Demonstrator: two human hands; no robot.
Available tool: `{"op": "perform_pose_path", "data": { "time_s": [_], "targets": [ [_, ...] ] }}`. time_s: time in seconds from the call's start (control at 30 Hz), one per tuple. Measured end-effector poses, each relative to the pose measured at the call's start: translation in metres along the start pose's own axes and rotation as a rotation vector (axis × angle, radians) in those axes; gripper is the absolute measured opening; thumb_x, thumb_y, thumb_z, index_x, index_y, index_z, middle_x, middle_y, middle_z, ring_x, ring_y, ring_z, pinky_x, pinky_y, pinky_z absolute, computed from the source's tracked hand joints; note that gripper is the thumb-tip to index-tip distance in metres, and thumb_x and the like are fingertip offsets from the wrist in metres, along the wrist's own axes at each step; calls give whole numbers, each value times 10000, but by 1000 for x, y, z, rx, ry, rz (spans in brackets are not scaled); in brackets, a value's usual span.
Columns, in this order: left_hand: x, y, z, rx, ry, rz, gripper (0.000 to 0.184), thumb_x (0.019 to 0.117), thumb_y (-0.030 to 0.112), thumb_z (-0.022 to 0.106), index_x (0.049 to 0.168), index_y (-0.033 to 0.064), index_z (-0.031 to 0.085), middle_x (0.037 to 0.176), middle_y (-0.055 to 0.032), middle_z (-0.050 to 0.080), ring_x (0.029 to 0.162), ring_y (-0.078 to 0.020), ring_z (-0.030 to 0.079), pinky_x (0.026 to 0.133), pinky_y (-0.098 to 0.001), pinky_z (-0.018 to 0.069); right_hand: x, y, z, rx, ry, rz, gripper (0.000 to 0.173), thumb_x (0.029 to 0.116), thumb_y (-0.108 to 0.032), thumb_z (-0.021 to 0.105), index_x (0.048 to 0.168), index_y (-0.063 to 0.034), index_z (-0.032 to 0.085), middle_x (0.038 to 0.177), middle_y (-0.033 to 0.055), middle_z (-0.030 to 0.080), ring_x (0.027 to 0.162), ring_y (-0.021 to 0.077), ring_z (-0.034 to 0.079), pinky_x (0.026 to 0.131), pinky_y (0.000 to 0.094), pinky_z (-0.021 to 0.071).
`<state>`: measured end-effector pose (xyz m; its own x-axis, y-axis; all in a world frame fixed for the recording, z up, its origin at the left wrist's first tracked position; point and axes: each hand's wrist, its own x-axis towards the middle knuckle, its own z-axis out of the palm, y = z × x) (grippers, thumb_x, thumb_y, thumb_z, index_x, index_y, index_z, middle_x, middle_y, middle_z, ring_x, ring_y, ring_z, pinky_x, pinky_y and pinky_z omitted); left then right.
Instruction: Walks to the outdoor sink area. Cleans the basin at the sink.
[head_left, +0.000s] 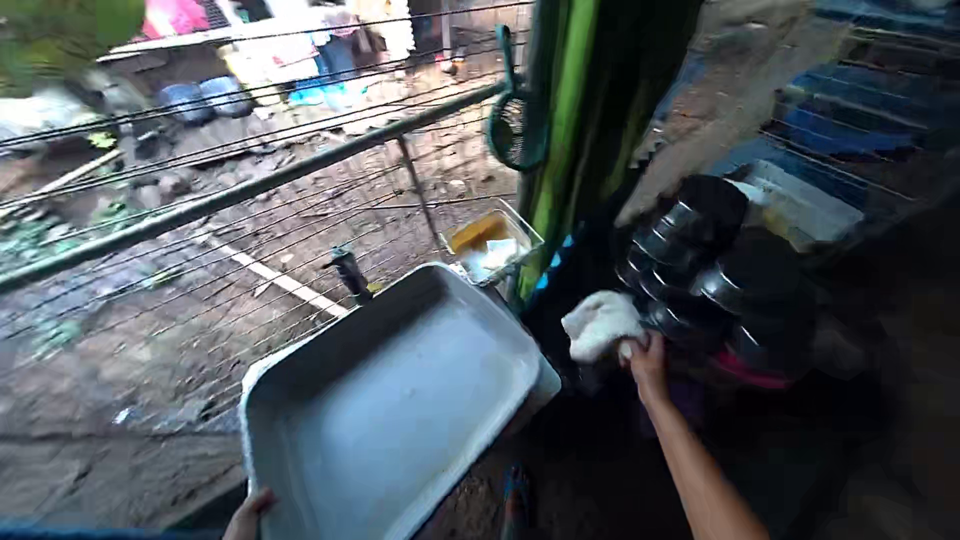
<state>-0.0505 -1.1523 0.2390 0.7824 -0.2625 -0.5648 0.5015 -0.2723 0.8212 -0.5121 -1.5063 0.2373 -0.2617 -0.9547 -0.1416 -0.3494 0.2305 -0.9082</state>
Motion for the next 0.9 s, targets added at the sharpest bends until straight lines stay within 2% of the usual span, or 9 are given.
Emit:
{"op": "perform_pose_path", "data": {
  "time_s": [0.1, 0.2, 0.27, 0.43, 0.57, 0.63, 0.73, 0.8, 0.9],
  "targets": [
    [31, -12, 9, 193, 106, 73, 252, 909, 18, 551, 1156, -32, 568, 901, -99, 620, 733, -122, 602, 675, -327, 535, 32, 14, 39, -452, -283, 25, 620, 1000, -112, 653, 1518, 93, 381, 1500, 386, 428, 1362, 493, 497, 1140, 586, 408],
    [35, 0, 12, 323, 167, 108, 267, 958, -20, 595, 1206, -117, 603, 1093, -284, 636, 929, -306, 606, 876, -513, 488, 17, -53, 85, -374, -370, -334, 510, 999, -105, 651, 1435, 111, 500, 1490, 385, 443, 1332, 509, 520, 1099, 569, 449],
    [23, 12, 14, 294, 179, 128, 257, 948, -66, 580, 1200, -109, 600, 1041, -236, 637, 869, -240, 599, 836, -442, 506, -16, -115, 124, -214, -531, -578, 480, 989, -94, 646, 1397, 129, 527, 1476, 384, 459, 1222, 473, 615, 1003, 518, 541],
    [6, 28, 13, -8, 184, 244, 208, 879, -164, 535, 1063, -73, 565, 805, -59, 601, 649, -69, 594, 630, -237, 533, -111, -239, 194, -279, -862, -1064, 537, 978, -258, 666, 1413, 44, 576, 1473, 302, 521, 1352, 448, 532, 1110, 549, 450],
    [35, 37, 7, -21, 158, 395, 223, 781, -133, 581, 979, -30, 583, 783, -21, 642, 657, -44, 625, 638, -232, 558, -141, -275, 287, -392, -972, -1101, 663, 1020, -414, 595, 1512, 13, 479, 1600, 262, 392, 1492, 439, 360, 1180, 606, 330],
    [60, 24, 4, 190, 176, 416, 200, 846, -65, 632, 1044, -94, 629, 892, -138, 665, 789, -165, 640, 765, -369, 554, -146, -270, 334, -525, -1003, -1074, 676, 1043, -476, 549, 1514, 4, 478, 1616, 241, 374, 1531, 441, 264, 1209, 634, 240],
    [93, 4, 5, 471, 204, 304, 287, 966, 82, 671, 1188, -96, 639, 1090, -298, 681, 1030, -409, 667, 946, -601, 498, -148, -242, 376, -163, -664, -1254, 447, 967, -378, 651, 905, 53, 752, 1001, 242, 723, 1107, 459, 638, 1057, 606, 435],
    [98, 2, 9, 593, 261, 277, 446, 961, 157, 713, 1342, -41, 592, 1212, -316, 655, 1136, -467, 637, 996, -629, 475, -138, -236, 386, 125, -569, -1352, 455, 910, -269, 681, 567, 20, 609, 661, 176, 650, 761, 371, 663, 872, 534, 509],
    [81, 14, 26, 611, 336, 574, 657, 874, 75, 735, 1457, -82, 475, 1425, -403, 476, 1342, -580, 450, 1119, -671, 358, -126, -234, 385, 278, -677, -1417, 521, 897, -237, 682, 474, -18, 471, 538, 127, 534, 603, 276, 584, 824, 444, 488]
  ]
}}
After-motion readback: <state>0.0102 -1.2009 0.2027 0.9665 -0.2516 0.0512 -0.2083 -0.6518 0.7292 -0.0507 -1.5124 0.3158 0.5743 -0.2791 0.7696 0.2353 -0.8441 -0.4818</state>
